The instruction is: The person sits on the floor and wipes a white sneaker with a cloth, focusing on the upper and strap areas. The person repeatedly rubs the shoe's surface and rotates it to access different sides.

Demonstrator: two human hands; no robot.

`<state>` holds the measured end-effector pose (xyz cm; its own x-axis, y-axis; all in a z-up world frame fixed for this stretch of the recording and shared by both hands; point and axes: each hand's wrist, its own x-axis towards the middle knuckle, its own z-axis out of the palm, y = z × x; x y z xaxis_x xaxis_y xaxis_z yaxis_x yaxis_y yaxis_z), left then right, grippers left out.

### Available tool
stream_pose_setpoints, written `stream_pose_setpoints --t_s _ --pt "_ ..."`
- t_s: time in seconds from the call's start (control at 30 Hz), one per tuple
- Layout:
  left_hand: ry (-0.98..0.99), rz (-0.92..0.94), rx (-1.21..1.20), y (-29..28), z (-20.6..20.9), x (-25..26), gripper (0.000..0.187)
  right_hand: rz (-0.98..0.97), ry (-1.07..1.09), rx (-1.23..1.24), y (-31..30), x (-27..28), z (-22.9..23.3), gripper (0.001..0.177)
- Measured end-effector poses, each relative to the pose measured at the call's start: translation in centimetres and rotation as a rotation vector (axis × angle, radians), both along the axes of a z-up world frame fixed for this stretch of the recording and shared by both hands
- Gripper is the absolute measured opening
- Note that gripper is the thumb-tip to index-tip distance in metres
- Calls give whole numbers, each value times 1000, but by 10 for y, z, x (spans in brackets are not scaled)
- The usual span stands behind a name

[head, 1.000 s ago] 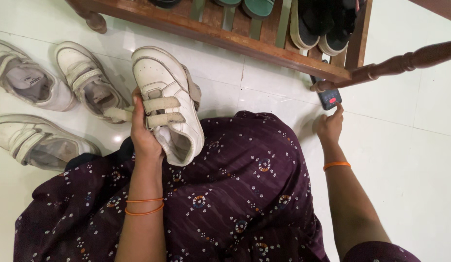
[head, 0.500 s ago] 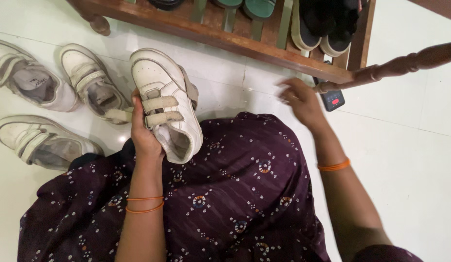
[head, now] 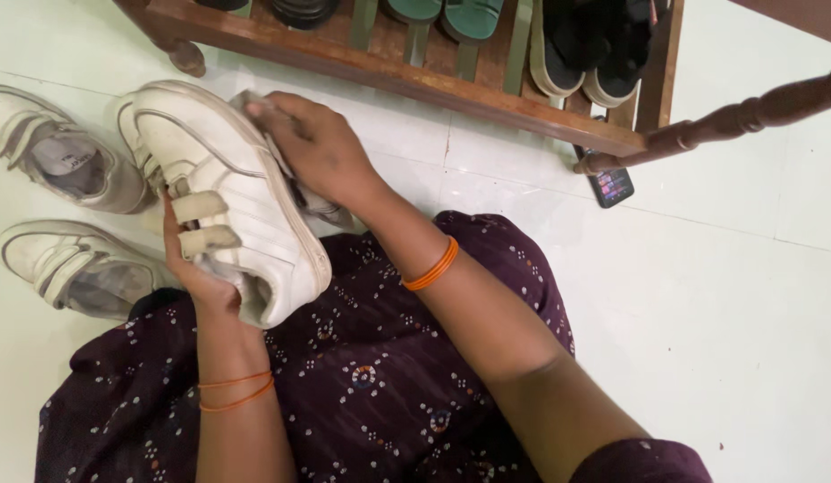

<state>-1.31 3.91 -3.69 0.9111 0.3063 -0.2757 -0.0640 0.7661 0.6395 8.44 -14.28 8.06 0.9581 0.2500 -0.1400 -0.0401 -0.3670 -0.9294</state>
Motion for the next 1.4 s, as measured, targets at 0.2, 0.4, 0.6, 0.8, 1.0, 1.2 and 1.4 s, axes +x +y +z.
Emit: stream_pose_setpoints --t_s 0.2,0.4,0.6,0.8,1.0,1.2,1.4 --pt "23 -19 285 -25 33 9 58 -80 10 720 -38 13 -13 35" --pt "75 -176 421 -41 20 12 67 210 -613 -298 21 -24 -11 51" --pt "-103 -298 584 -50 42 8 67 134 -501 -205 6 -2 -23 48" --pt "45 -217 294 -41 3 13 70 377 -508 -338 5 -25 -11 57" --pt "25 -213 344 -32 -32 8 59 467 -295 -309 -16 -35 33 67" --pt "-3 -180 86 -32 -36 9 43 286 -46 -684 -172 -34 -15 52" --pt "-10 -200 87 -41 -36 10 43 -326 -4 -870 -328 -53 -127 51"
